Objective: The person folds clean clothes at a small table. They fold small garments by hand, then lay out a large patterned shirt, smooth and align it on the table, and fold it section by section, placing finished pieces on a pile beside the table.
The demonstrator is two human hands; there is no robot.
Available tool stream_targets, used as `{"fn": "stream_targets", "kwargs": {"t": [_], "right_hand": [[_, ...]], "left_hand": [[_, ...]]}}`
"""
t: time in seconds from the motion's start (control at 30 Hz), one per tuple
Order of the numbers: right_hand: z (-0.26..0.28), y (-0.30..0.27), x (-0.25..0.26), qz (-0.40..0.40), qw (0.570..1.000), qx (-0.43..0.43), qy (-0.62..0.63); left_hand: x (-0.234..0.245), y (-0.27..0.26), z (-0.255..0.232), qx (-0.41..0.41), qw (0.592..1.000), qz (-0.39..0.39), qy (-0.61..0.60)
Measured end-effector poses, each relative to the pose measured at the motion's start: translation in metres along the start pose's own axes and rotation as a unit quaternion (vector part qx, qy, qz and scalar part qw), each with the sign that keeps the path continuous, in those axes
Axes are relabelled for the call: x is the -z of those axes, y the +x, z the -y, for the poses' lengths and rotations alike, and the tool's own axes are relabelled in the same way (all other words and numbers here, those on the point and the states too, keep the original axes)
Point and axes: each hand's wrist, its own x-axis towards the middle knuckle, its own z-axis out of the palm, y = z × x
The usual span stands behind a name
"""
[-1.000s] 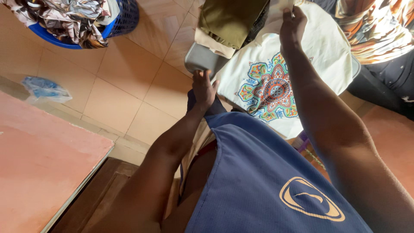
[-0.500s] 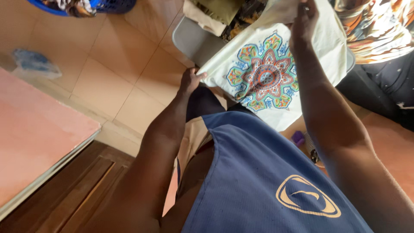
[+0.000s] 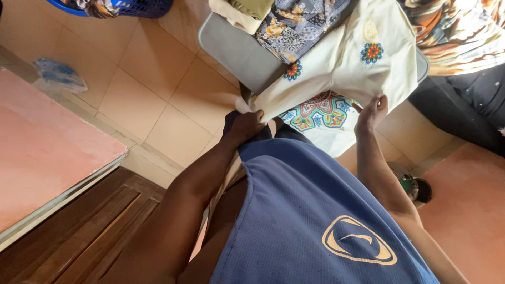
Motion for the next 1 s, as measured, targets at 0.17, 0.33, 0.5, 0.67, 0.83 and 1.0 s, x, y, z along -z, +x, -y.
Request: {"fn": "stream_targets", "kwargs": {"t": [0.17, 0.33, 0.5, 0.67, 0.83, 1.0], "right_hand": [[-0.03, 0.013, 0.027, -0.098, 0.971, 0.043, -0.216], [-0.005, 0.056, -0.004, -0.073, 0.911, 0.289, -0.284], [0.034, 0.119, -0.065, 0.078, 0.91, 0.26, -0.313], [0.047, 0.185, -0.111, 0.135, 0.854, 0.368, -0.343], [0.054, 0.206, -0.103, 0.163, 0.874, 0.176, -0.422], [0.072, 0.18, -0.084, 0.19, 0.812, 0.356, -0.422]], "left_hand": [[-0.03, 0.007, -0.01, -0.004, 0.998, 0.043, -0.036], [-0.024, 0.003, -0.029, -0.051, 0.968, -0.246, -0.025], [-0.03, 0.026, -0.014, -0.036, 0.915, -0.4, -0.015], [-0.079, 0.063, 0.032, 0.069, 0.883, -0.409, -0.22], [-0.123, 0.082, 0.057, 0.362, 0.751, -0.267, -0.483], [-0.161, 0.1, 0.053, 0.532, 0.524, -0.035, -0.664]]}}
